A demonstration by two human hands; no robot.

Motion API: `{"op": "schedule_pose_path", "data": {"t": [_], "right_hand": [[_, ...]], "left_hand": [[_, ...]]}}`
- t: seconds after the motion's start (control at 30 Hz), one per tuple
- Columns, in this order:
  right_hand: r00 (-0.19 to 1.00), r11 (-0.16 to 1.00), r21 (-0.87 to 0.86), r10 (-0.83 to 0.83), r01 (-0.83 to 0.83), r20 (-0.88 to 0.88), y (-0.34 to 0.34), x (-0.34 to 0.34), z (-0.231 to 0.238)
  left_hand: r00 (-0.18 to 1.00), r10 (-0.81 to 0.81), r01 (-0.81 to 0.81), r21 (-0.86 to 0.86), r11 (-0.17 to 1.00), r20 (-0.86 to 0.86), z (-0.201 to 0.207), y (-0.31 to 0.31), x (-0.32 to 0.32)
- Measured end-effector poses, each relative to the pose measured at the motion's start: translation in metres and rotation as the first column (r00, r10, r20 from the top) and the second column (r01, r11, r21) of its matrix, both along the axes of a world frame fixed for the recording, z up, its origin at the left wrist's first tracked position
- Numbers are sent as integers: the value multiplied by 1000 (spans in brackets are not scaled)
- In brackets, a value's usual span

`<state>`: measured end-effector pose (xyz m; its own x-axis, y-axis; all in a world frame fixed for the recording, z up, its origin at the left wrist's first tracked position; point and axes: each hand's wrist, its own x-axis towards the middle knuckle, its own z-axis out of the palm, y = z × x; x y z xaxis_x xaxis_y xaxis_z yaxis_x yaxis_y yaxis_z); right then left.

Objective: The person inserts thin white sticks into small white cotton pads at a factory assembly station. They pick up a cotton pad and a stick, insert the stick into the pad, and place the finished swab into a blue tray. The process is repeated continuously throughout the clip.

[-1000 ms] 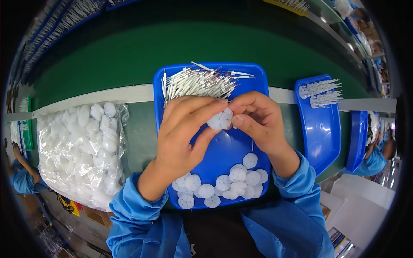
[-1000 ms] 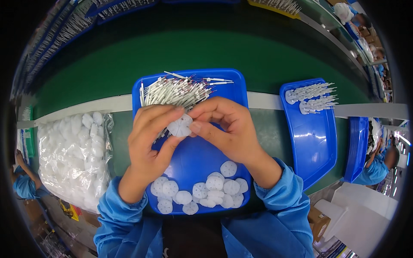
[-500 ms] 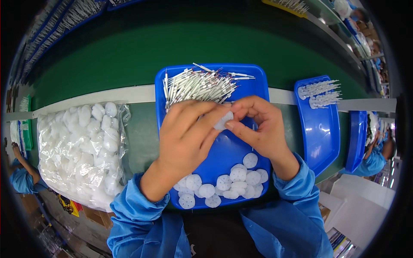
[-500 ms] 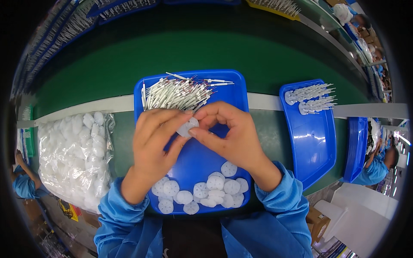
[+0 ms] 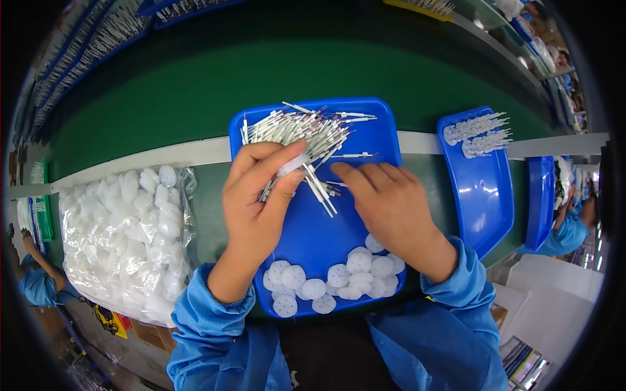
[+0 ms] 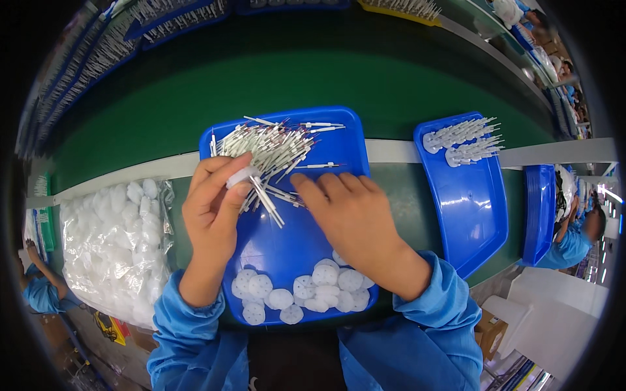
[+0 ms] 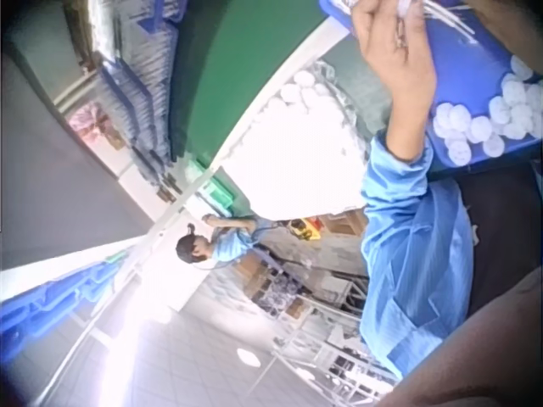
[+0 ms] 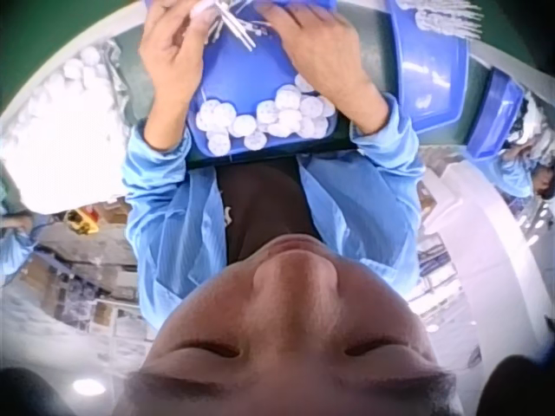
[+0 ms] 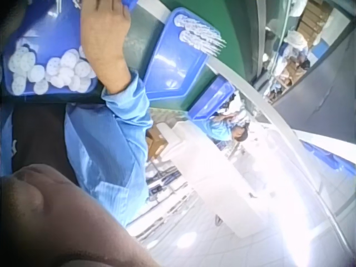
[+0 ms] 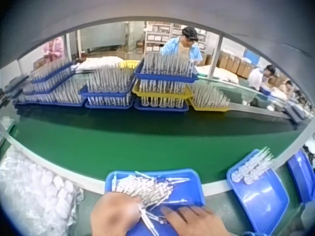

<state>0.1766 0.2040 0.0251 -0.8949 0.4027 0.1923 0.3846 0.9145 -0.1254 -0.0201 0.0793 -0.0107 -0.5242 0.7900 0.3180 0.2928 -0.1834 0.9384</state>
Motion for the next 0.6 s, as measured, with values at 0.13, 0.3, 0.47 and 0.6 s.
{"op": "schedule_pose_path", "data": {"t": [0.13, 0.3, 0.47, 0.6], "right_hand": [[935, 664, -743, -208, -81, -287, 20, 5, 6], [691, 441, -751, -327, -492, -645, 14, -19, 0], [861, 690, -692, -202, -213, -466, 11, -21, -9], [895, 642, -765, -307, -56, -324, 10, -14, -16]], "left_hand": [[992, -21, 23, -11, 1000, 125, -1, 4, 5], [973, -114, 127, -53, 990, 202, -6, 7, 9], [954, -91, 119, -80, 990, 285, -5, 3, 10], [960, -66, 107, -138, 985, 272, -3, 1, 8]]}}
